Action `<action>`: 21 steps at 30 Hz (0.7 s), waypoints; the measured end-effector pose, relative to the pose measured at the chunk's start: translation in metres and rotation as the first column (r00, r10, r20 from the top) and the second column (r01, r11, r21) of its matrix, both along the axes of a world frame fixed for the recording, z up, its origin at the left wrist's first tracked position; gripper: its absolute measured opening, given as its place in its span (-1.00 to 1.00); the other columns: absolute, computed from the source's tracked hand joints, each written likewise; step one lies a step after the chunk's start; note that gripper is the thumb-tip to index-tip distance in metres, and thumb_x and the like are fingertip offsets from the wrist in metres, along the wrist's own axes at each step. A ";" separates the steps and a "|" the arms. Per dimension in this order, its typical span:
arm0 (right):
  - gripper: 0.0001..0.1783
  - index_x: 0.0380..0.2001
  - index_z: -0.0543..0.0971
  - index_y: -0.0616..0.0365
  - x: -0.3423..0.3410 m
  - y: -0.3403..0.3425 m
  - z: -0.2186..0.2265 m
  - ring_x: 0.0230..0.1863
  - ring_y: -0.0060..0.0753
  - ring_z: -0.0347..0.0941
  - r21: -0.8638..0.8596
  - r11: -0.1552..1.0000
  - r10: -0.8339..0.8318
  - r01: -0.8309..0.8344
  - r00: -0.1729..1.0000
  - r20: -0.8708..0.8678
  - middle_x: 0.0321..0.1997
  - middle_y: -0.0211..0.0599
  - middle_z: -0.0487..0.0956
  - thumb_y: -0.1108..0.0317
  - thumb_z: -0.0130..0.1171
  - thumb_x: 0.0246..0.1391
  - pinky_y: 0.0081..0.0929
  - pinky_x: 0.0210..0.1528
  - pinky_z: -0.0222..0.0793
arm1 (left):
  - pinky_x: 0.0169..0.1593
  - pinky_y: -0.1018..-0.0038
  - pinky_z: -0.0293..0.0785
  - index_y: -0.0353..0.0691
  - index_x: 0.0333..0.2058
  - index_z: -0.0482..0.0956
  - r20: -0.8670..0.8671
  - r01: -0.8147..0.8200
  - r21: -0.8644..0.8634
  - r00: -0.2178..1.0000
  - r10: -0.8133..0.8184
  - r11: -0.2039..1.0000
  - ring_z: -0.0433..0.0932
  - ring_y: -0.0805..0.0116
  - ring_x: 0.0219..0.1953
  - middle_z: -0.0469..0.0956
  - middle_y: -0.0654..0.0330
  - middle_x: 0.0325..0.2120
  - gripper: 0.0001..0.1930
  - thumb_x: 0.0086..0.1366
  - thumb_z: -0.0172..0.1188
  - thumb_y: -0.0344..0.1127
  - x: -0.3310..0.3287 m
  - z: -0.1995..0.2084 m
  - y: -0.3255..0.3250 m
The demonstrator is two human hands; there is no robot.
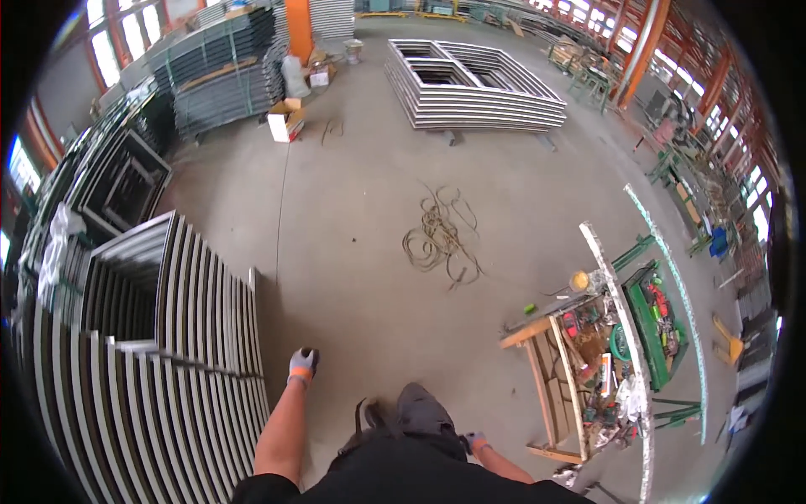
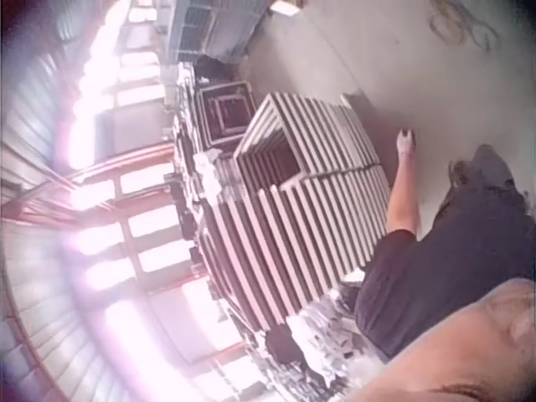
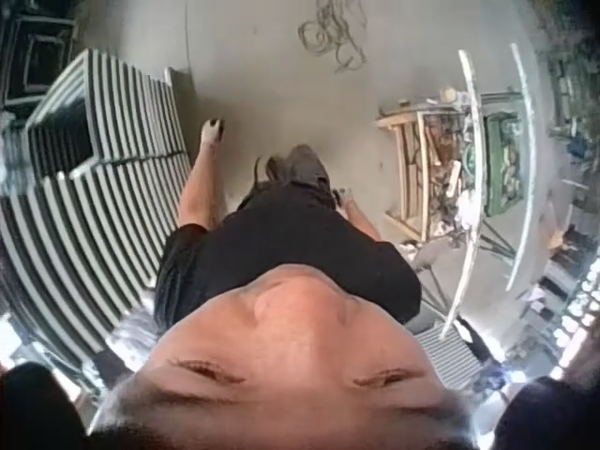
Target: Assembling and applying sealant to metal window frames in a factory environment.
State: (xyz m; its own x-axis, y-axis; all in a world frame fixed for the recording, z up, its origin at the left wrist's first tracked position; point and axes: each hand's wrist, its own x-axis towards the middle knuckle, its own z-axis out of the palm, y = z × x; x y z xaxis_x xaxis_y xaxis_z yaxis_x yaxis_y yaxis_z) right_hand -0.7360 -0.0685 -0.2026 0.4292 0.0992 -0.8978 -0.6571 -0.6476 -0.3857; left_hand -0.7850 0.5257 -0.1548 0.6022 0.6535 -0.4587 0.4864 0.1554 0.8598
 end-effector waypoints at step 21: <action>-0.57 -0.38 0.58 0.17 0.699 0.409 0.013 -0.32 0.00 0.54 0.055 0.991 0.053 -0.120 0.743 0.667 -0.39 -0.08 0.62 -0.03 0.10 0.07 -0.21 -0.23 0.44 | -0.16 0.29 0.45 -0.29 -0.19 0.54 -0.484 0.254 0.231 0.867 -0.115 0.939 0.53 0.12 -0.21 0.56 0.08 -0.27 -0.62 0.26 0.04 -0.06 0.241 -0.042 0.230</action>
